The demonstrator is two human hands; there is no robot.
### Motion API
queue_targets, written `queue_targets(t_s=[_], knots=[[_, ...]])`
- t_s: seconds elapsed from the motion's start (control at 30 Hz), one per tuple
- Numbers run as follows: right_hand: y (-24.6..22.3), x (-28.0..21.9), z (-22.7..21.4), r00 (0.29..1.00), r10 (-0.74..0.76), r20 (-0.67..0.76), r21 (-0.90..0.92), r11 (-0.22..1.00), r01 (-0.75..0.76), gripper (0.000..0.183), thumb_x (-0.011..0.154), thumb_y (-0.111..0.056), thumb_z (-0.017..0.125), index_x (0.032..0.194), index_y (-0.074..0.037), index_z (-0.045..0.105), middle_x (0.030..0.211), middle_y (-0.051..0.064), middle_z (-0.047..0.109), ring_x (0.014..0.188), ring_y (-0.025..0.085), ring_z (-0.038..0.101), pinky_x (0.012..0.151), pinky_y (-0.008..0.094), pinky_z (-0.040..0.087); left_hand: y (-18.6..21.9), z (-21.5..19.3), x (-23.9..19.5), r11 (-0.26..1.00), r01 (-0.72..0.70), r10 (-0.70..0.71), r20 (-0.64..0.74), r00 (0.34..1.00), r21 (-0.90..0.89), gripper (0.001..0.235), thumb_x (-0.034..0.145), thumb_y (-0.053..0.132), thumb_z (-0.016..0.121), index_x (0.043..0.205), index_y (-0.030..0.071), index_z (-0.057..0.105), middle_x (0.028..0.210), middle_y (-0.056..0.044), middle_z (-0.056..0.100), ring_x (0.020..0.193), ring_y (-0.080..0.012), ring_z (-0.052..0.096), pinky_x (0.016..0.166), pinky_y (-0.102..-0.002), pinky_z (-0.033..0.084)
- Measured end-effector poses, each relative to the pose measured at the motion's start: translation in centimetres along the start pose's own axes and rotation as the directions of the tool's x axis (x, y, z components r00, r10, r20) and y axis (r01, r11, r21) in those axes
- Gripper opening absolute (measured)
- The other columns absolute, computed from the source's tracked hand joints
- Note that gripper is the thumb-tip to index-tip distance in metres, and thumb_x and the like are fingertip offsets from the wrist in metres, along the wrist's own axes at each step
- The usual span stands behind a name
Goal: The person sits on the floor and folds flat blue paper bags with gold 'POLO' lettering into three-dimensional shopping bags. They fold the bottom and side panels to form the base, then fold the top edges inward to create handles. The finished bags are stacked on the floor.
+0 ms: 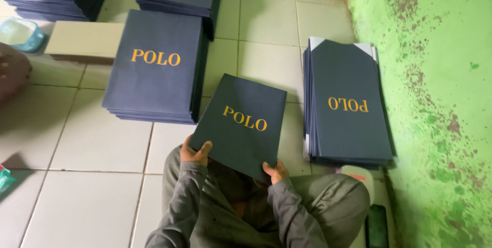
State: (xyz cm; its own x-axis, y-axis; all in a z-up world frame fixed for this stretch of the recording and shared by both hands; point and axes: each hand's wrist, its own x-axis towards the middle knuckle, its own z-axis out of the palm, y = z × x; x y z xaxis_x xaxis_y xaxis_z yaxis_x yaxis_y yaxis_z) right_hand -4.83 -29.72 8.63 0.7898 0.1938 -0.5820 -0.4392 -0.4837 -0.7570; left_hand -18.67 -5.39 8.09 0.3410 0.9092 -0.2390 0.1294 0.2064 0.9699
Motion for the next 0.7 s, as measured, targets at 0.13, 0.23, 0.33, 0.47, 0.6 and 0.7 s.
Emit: queue_targets(t_s=[0.13,0.23,0.33,0.47,0.6,0.7], knots=[[0.0,0.9,1.5,0.996,-0.095,-0.005,0.402,0.912,0.089,0.061,0.081,-0.028,0.092,0.131,-0.006,0.065,0.114,0.03,0.07,0.105,0.043,0.067,0.084,0.062,0.06,6.0,0.8,1.9,0.971,-0.211,0.204,0.066,0.977,0.114,0.062,0.069,0.025,0.089,0.128,0.015,0.072,0.11,-0.027,0.072,0.109,-0.0487,0.066,0.09,-0.056,0.052],[-7.9,-4.2,3.9,0.998,-0.066,0.015,0.597,0.801,0.044,0.06,0.084,-0.023,0.086,0.135,-0.008,0.058,0.118,0.03,0.064,0.104,0.051,0.066,0.081,0.07,0.058,11.2,0.0,3.7,0.955,-0.275,0.267,0.085,0.96,0.108,0.063,0.069,0.031,0.089,0.13,0.027,0.072,0.111,-0.018,0.074,0.111,-0.0405,0.069,0.093,-0.049,0.053],[-13.1,-5.1,6.4,0.982,-0.186,-0.039,0.639,0.75,0.167,0.046,0.083,-0.019,0.085,0.124,-0.01,0.064,0.106,0.024,0.066,0.083,0.045,0.071,0.06,0.057,0.064,14.6,-2.3,6.5,0.895,-0.321,0.357,0.065,0.932,-0.31,0.059,0.075,0.001,0.089,0.13,0.01,0.069,0.105,-0.027,0.071,0.091,-0.0271,0.065,0.071,-0.042,0.059],[-17.8,-3.2,10.6,0.95,-0.313,0.014,0.343,0.894,0.289,0.045,0.085,-0.035,0.083,0.125,-0.024,0.067,0.113,0.02,0.067,0.084,0.033,0.068,0.044,0.037,0.057,18.7,-7.6,9.2,0.889,-0.296,0.305,-0.03,0.952,-0.348,0.065,0.08,0.002,0.088,0.138,0.01,0.059,0.102,-0.029,0.066,0.067,-0.035,0.067,0.048,-0.044,0.061],[-16.6,8.8,19.9,0.895,-0.446,0.029,0.245,0.871,0.426,0.046,0.084,-0.032,0.085,0.12,-0.011,0.066,0.116,0.023,0.068,0.11,0.035,0.064,0.087,0.048,0.057,15.5,-12.2,15.4,0.941,-0.217,0.176,-0.17,0.969,-0.261,0.092,0.081,0.009,0.091,0.155,0.011,0.036,0.113,-0.047,0.053,0.056,-0.0501,0.066,0.038,-0.052,0.06],[-16.9,8.0,26.5,0.937,-0.315,0.153,0.164,0.943,0.291,0.058,0.086,-0.033,0.081,0.136,-0.014,0.059,0.118,0.022,0.069,0.103,0.038,0.071,0.063,0.051,0.066,12.8,-13.5,18.6,0.998,-0.002,-0.016,-0.307,0.952,-0.057,0.088,0.076,0.023,0.096,0.151,0.017,0.049,0.131,-0.044,0.049,0.073,-0.0564,0.067,0.047,-0.06,0.061]])
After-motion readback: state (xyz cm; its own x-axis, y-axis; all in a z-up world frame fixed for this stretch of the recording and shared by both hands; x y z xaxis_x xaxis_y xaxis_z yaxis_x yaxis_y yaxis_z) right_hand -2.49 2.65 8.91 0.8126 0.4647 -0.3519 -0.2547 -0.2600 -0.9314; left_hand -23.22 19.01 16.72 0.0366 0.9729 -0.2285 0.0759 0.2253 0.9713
